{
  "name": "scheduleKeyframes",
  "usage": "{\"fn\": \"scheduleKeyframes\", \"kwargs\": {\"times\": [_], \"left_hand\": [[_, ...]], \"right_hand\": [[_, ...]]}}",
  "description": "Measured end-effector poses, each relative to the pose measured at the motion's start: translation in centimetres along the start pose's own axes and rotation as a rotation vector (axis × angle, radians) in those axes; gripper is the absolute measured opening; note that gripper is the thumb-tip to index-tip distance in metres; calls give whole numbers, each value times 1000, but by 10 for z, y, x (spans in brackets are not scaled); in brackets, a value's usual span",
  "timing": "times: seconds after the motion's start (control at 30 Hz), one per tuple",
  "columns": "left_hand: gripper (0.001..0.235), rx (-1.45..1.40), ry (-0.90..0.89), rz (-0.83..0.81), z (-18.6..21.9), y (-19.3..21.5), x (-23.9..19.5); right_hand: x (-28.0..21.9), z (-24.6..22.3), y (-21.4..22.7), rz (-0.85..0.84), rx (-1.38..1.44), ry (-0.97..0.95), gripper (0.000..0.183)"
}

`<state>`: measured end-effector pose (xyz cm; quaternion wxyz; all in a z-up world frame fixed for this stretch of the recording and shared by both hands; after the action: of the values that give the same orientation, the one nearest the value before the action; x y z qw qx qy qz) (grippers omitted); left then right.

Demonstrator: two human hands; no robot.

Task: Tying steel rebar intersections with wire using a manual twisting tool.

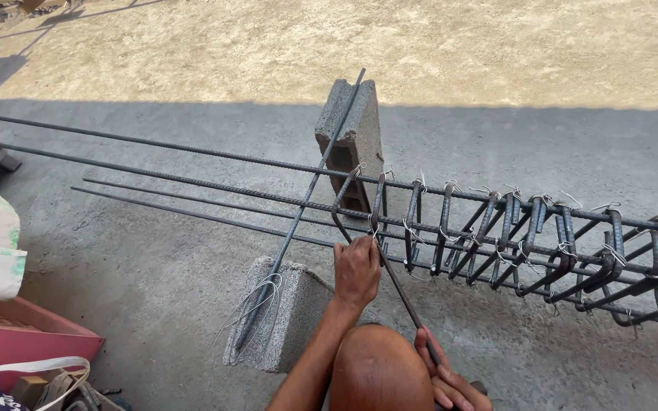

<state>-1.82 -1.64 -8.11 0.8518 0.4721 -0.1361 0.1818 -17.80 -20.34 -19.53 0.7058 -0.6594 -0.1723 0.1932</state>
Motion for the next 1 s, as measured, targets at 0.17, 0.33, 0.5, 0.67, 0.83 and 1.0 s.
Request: {"fn": "scheduleKeyframes", "kwargs": {"times": [0.17, 0.33, 0.5, 0.67, 0.83, 1.0], "left_hand": [[15, -17, -2, 79, 3, -3, -5], [9, 23, -33, 140, 6, -4, -8], [14, -29, -2, 146, 4, -10, -10], [19, -31, 47, 140, 2, -14, -12], [23, -47, 86, 100, -2, -27, -13], [22, -4, 71, -3, 10, -10, -11]], "right_hand": [[1, 2, 7, 93, -160, 43, 70], [7, -14, 19, 64, -417, 93, 70], [4, -32, -25, 238, -678, 93, 74], [4, -31, -53, 398, -1013, 123, 72], [9, -33, -47, 386, -1110, 150, 75], [7, -26, -52, 453, -1019, 99, 79]]}}
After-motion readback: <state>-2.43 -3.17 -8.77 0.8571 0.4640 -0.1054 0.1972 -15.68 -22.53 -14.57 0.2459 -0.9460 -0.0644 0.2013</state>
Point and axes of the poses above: each hand's wrist, its own x-axis towards the middle knuckle, its own y-axis out of the back of the hand, z = x × y, the point moved 7 cm from there along x, towards the middle knuckle, and after that the axes turned 5 degrees about y, right-handed, at the moved point
